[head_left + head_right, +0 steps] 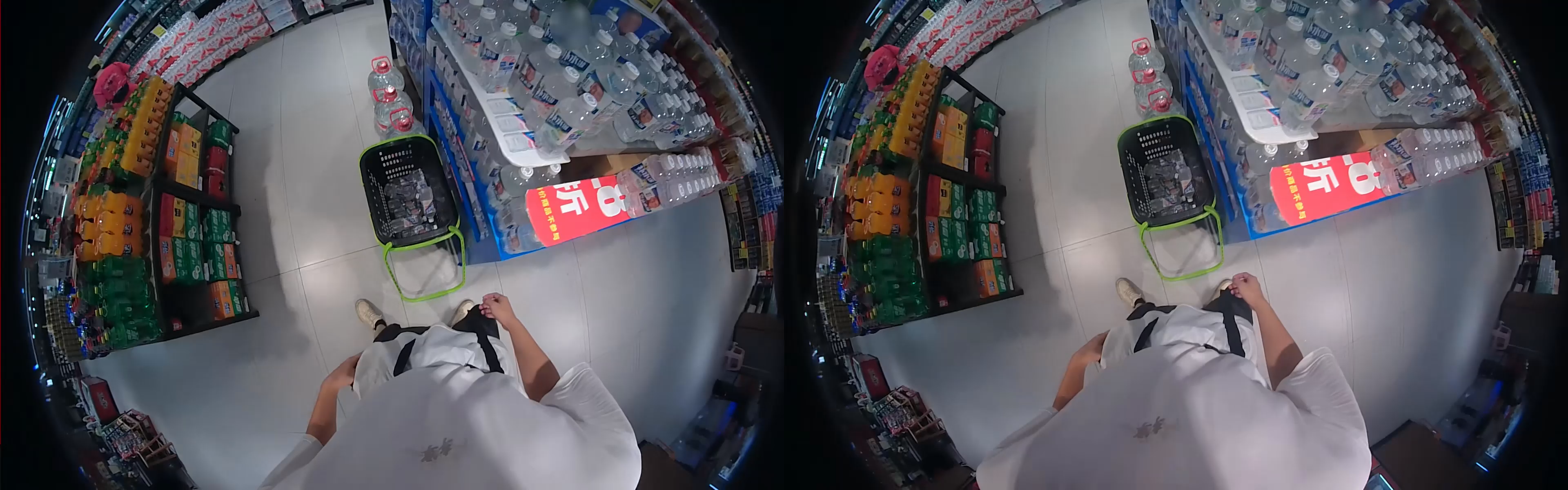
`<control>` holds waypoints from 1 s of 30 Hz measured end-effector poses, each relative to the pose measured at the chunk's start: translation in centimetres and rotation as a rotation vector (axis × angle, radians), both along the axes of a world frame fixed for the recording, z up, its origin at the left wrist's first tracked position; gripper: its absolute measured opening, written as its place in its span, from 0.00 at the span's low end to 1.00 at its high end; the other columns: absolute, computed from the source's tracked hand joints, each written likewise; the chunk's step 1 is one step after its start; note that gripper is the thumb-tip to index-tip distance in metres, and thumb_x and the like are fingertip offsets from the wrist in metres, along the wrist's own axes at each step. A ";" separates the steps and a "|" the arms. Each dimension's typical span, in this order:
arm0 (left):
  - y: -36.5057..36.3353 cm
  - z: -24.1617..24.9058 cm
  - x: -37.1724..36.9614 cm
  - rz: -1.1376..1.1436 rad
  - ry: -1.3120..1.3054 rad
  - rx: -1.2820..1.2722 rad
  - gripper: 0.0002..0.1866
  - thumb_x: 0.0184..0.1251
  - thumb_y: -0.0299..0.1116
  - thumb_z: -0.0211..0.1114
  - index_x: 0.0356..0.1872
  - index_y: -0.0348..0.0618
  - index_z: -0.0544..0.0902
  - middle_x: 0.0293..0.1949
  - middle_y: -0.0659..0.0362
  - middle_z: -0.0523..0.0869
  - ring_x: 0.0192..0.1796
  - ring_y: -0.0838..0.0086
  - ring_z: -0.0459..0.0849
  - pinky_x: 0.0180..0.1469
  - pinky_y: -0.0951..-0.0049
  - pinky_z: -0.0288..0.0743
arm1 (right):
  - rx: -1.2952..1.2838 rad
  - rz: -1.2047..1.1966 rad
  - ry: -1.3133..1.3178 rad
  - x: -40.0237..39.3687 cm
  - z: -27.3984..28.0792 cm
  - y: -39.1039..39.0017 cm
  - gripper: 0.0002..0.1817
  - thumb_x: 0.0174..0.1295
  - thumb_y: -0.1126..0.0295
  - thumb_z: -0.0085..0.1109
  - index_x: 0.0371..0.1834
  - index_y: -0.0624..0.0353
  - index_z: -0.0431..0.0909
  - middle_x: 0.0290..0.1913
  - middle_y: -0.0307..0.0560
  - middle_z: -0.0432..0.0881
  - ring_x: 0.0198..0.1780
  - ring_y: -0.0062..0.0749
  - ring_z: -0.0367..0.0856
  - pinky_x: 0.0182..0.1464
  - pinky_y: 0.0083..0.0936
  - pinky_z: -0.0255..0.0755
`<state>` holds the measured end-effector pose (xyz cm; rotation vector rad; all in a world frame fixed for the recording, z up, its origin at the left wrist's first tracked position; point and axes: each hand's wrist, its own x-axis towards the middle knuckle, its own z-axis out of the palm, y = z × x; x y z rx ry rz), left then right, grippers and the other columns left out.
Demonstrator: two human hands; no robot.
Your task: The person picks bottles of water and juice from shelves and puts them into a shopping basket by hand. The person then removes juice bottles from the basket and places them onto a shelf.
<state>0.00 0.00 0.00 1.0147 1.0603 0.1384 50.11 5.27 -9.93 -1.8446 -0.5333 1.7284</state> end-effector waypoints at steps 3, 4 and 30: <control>0.3 -0.8 -2.8 0.248 0.190 0.127 0.24 0.62 0.24 0.63 0.62 0.35 0.76 0.51 0.54 0.84 0.47 0.74 0.81 0.51 0.74 0.75 | -0.146 0.007 -0.169 -4.4 -2.8 -1.6 0.11 0.65 0.67 0.52 0.46 0.60 0.76 0.33 0.46 0.84 0.28 0.25 0.81 0.31 0.23 0.78; 0.8 -0.5 -4.1 0.338 0.182 0.133 0.24 0.62 0.23 0.63 0.61 0.34 0.76 0.51 0.54 0.84 0.47 0.74 0.81 0.51 0.74 0.75 | -0.199 -0.002 -0.225 -6.1 -3.1 -2.8 0.10 0.64 0.68 0.53 0.44 0.61 0.76 0.31 0.46 0.84 0.26 0.26 0.80 0.29 0.23 0.77; 10.5 -3.9 -21.5 0.363 0.472 0.246 0.18 0.59 0.37 0.66 0.46 0.35 0.82 0.40 0.47 0.86 0.44 0.67 0.85 0.46 0.66 0.76 | -0.149 0.307 -0.353 -25.0 -6.9 1.9 0.18 0.58 0.63 0.58 0.46 0.65 0.84 0.44 0.56 0.85 0.39 0.38 0.84 0.41 0.34 0.78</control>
